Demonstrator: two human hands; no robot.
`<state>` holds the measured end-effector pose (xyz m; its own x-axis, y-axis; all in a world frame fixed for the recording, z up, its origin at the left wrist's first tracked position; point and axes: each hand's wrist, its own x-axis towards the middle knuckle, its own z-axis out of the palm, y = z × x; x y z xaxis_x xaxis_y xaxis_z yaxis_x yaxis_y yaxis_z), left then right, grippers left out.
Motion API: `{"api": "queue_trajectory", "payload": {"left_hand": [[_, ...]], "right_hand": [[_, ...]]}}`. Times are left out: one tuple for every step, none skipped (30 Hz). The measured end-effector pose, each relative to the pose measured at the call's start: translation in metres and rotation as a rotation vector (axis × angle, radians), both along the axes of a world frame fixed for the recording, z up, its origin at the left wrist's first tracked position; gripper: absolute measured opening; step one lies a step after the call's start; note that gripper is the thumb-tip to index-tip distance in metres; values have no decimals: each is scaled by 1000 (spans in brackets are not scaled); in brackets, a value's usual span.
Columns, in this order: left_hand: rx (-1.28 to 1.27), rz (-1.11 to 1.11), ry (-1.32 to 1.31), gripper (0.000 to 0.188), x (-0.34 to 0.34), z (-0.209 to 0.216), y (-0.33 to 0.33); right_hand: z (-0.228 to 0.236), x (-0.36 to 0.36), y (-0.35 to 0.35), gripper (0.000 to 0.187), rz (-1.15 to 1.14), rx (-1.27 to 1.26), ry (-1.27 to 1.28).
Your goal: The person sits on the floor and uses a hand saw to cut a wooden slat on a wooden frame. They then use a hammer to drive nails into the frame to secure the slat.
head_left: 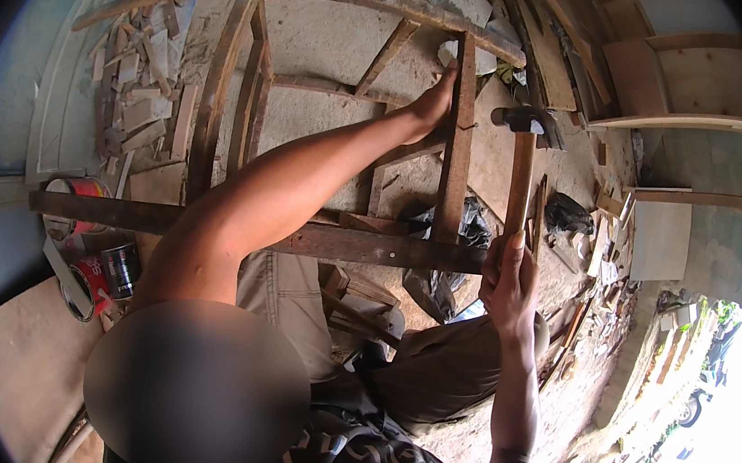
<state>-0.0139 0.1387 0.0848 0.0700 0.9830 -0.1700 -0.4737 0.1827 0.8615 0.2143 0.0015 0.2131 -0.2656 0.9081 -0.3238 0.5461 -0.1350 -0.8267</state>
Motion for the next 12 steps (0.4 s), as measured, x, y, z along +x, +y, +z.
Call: {"api": "queue_trajectory", "payload": {"left_hand": [[-63,-69,34,64,-11,-5,0],[-127,-136,68,58,-21,-11,0],[-154,-146,127,47,-29,-9,-4],[-180,-164,183,38,-36,0,-7],[22,-463,276,27,-48,10,-10],[9,-490,297,17,-55,14,-8],[66,-531,388,28,-61,15,-12],[123,-572,478,46,-66,17,-16],[121,-665,591,58,-68,19,-17],[117,-758,703,70,-66,23,-15],[113,-851,815,84,-63,26,-12],[115,-851,815,84,-62,26,-11]], "right_hand": [[2,-1,1,56,-15,-8,-7],[0,-2,4,55,-36,10,83],[-6,-3,8,54,-60,24,176],[-10,-3,12,53,-92,38,266],[-10,-4,13,54,-132,43,309],[-9,-4,16,54,-102,56,337],[-8,-4,15,54,-161,21,373],[-8,-5,15,54,-221,-14,409],[-8,-4,15,53,-228,-39,432],[-7,-3,15,53,-236,-63,455],[-7,-2,15,52,-243,-88,478],[-8,-1,16,54,-255,-76,492]]}}
